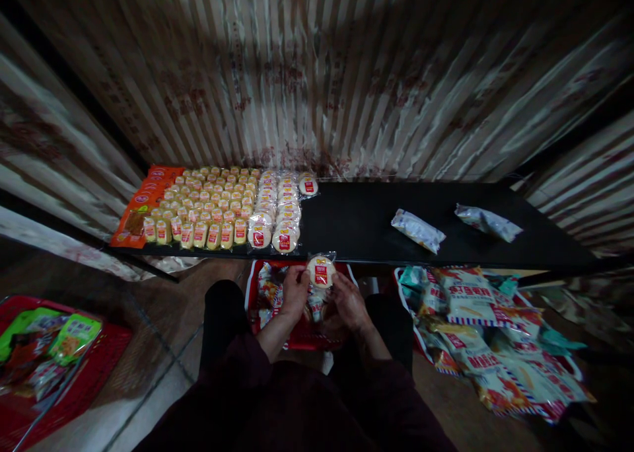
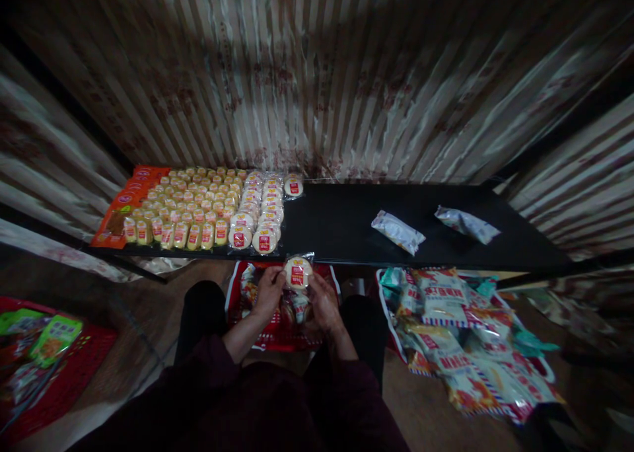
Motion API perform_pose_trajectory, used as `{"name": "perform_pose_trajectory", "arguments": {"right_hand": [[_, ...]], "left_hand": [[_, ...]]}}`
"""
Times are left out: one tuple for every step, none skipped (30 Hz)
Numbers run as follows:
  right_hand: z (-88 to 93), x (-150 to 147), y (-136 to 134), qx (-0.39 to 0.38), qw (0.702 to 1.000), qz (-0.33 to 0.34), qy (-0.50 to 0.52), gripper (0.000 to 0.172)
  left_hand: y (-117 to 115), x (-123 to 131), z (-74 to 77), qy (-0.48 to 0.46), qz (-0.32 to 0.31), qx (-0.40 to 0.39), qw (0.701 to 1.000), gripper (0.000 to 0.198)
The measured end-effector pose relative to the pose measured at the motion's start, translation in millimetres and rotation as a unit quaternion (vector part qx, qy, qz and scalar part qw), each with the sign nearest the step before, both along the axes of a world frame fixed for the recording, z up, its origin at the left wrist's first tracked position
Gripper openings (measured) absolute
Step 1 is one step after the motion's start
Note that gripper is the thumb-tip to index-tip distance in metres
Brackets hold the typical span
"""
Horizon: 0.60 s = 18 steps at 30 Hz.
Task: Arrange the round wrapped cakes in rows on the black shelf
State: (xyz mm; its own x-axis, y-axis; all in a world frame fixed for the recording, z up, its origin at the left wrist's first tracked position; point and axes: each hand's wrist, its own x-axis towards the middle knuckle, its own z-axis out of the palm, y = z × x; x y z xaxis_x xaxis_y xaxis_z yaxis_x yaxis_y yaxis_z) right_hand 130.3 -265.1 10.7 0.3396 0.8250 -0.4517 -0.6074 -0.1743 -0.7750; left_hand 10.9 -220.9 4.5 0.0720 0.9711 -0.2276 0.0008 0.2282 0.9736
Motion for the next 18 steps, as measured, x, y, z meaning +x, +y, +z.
{"name": "perform_pose_trajectory", "arguments": {"right_hand": [[1.9,0,2,0.003,1.000,0.004,-0.005,0.036],[3.6,1,3,0.006,1.000,0.007,-0.010,0.038],[5.1,1,5,0.006,1.000,0.007,-0.015,0.039],[6.3,2,7,0.007,1.000,0.006,-0.020,0.041],[7.1,3,9,0.007,1.000,0.006,-0.028,0.042],[7.5,3,11,0.008,0.999,0.007,-0.036,0.044],[7.4,4,13,0.010,0.999,0.007,-0.046,0.045],[7.0,6,15,0.010,0.998,0.005,-0.055,0.045],[6.4,7,18,0.009,0.998,0.002,-0.063,0.045],[5.7,8,20,0.008,0.998,-0.001,-0.069,0.046],[5.1,9,23,0.005,0.997,-0.002,-0.072,0.046],[4.8,10,25,0.005,0.997,-0.001,-0.073,0.047],[4.9,11,28,0.008,0.997,0.002,-0.073,0.047],[5.4,11,30,0.012,0.997,0.005,-0.073,0.048],[6.2,12,33,0.017,0.997,0.006,-0.074,0.048],[7.4,13,35,0.022,0.997,0.006,-0.076,0.048],[8.9,13,38,0.025,0.996,0.004,-0.081,0.049],[10.4,13,40,0.026,0.996,0.001,-0.086,0.049]], "left_hand": [[2,0,2.5,0.000,0.000,0.005,1.000,0.010],[3,1,5.1,-0.002,-0.002,0.008,1.000,0.009],[5,1,7.9,-0.004,-0.005,0.010,1.000,0.009],[6,1,10.5,-0.005,-0.007,0.011,1.000,0.008],[8,2,12.9,-0.007,-0.007,0.010,1.000,0.007],[9,2,15.0,-0.009,-0.005,0.009,1.000,0.006],[10,3,16.6,-0.011,-0.002,0.007,1.000,0.006],[12,4,17.9,-0.013,0.000,0.005,1.000,0.006],[14,5,18.8,-0.015,0.002,0.003,1.000,0.006],[15,6,19.4,-0.015,0.004,0.003,1.000,0.006],[17,7,19.8,-0.013,0.006,0.005,1.000,0.007],[19,8,20.2,-0.009,0.007,0.006,1.000,0.008],[21,8,20.6,-0.005,0.008,0.008,1.000,0.009],[23,9,21.0,-0.003,0.007,0.011,1.000,0.010],[25,10,21.4,-0.002,0.006,0.014,1.000,0.012],[27,11,21.8,-0.001,0.006,0.017,1.000,0.013],[29,11,22.2,0.001,0.008,0.021,1.000,0.016],[32,12,22.6,0.004,0.013,0.026,1.000,0.018]]}}
